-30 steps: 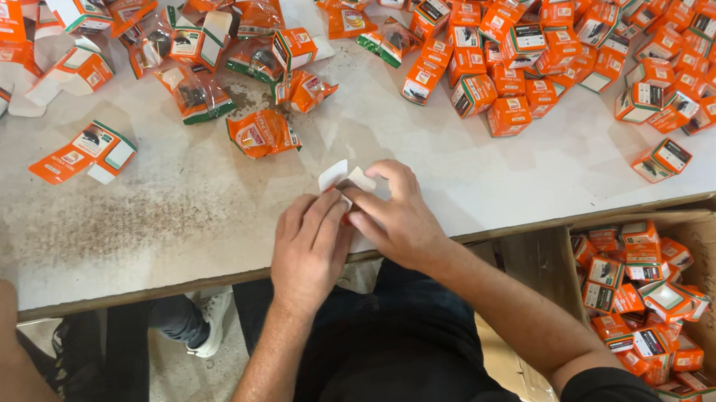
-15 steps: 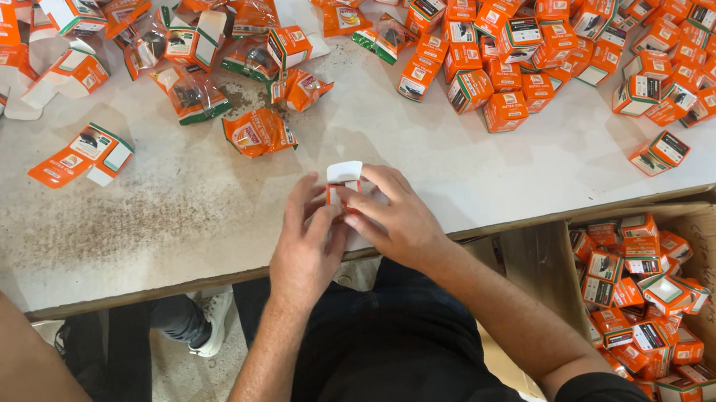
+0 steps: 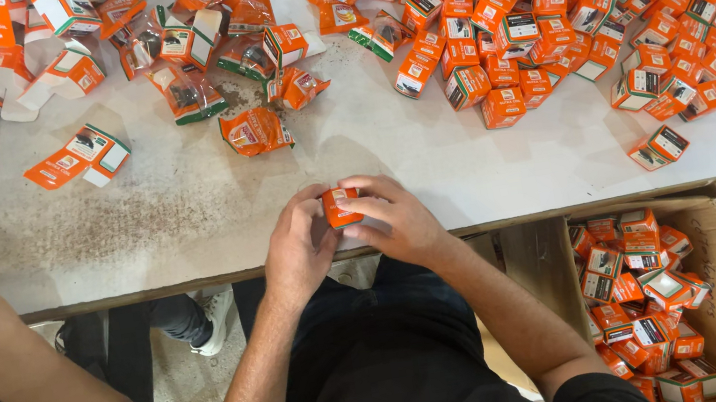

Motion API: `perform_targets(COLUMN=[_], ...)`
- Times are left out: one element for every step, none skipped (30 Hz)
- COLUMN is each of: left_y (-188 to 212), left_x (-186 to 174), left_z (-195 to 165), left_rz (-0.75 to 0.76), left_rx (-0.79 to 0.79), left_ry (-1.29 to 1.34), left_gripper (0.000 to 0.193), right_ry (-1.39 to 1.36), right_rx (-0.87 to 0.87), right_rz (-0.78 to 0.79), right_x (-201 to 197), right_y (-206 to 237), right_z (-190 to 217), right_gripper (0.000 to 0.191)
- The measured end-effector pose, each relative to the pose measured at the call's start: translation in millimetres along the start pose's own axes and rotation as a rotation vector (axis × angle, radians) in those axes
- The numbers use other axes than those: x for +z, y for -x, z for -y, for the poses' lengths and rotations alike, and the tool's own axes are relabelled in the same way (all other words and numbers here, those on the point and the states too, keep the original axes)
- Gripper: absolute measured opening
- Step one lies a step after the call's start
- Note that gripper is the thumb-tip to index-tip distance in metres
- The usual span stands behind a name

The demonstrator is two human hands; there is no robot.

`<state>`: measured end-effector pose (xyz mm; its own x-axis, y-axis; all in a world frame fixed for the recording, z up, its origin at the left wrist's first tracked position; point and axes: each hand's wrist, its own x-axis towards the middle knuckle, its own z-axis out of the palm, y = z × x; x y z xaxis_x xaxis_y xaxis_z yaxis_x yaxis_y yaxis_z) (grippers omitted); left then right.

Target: The person picks up small orange product boxes from a large pile on the table, opens and folds each box, and places the finished boxes into cardboard cartons below the table. They repeatedly gather boxes from the pile and pack them one at a time by hand.

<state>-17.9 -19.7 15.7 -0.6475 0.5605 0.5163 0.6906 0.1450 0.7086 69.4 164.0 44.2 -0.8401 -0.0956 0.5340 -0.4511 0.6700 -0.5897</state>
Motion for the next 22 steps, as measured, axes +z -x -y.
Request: perform_targets(left_y=[0,-1,-1,-1,-1,-1,-2,-1,-1,-2,-2,-2,-3,-4,-5,-5,-6,-8,-13,-22,-30,-42], left_x=[0,1,1,1,1,1,1,0,-1,-2,-2,-3,-5,-7,-8,-10,-12,-15,-20,-30,-39,-48], left_z=[1,1,1,0,-1,-3,-4,-6,-8,-11,-13,-16,-17,-18,-20,-20,-18,-16,-11,-3,6,16], left_rz=[0.003,0.005,0.008,0.01,0.012,0.014,0.009,0.004,-0.002,-0.026,-0.049,-0.072,-0.047,-0.019,0.009,0.021,0.032,0.044,0.033,0.02,0.007,-0.027], left_rx=[0.0,0.002,0.003,0.001,-0.001,-0.003,0.007,0.015,0.025,0.074,0.121,0.17,0.199,0.23,0.258,0.263,0.269,0.277,0.215,0.157,0.095,0.061], left_ry=[-0.002,-0.004,-0.006,-0.005,-0.005,-0.005,-0.015,-0.026,-0.038,-0.076,-0.115,-0.155,-0.196,-0.237,-0.277,-0.25,-0.226,-0.203,-0.226,-0.248,-0.268,-0.403], left_gripper=[0.046,0.047,0.049,0.049,0.049,0.049,0.047,0.045,0.043,0.04,0.037,0.034,0.035,0.035,0.035,0.037,0.039,0.041,0.042,0.044,0.045,0.054], right_ry=[-0.007,-0.013,-0.02,-0.04,-0.06,-0.079,-0.07,-0.062,-0.054,0.013,0.079,0.145,0.201,0.257,0.313,0.358,0.401,0.446,0.549,0.653,0.756,0.767], right_rx=[0.023,0.044,0.067,0.082,0.096,0.111,0.087,0.064,0.038,0.02,0.002,-0.016,-0.053,-0.089,-0.122,-0.125,-0.129,-0.133,-0.044,0.046,0.138,0.163], right_rz=[-0.016,-0.032,-0.048,-0.06,-0.071,-0.083,-0.083,-0.081,-0.079,-0.069,-0.058,-0.048,-0.059,-0.072,-0.083,-0.062,-0.043,-0.025,-0.039,-0.057,-0.071,-0.154], right_x=[1,2,2,3,4,5,4,4,4,3,2,1,1,2,3,2,0,-3,-8,-17,-24,-29], right_y=[0,0,0,1,2,2,2,2,1,0,0,0,1,2,5,8,11,15,15,11,10,12], right_z=[0,-1,-2,-3,-4,-6,-7,-7,-7,-6,-4,-2,0,2,3,1,-2,-7,-18,-34,-47,-58], right_gripper=[0.044,0.043,0.043,0.04,0.037,0.035,0.034,0.033,0.032,0.032,0.033,0.033,0.033,0.034,0.035,0.032,0.03,0.027,0.027,0.027,0.026,0.031])
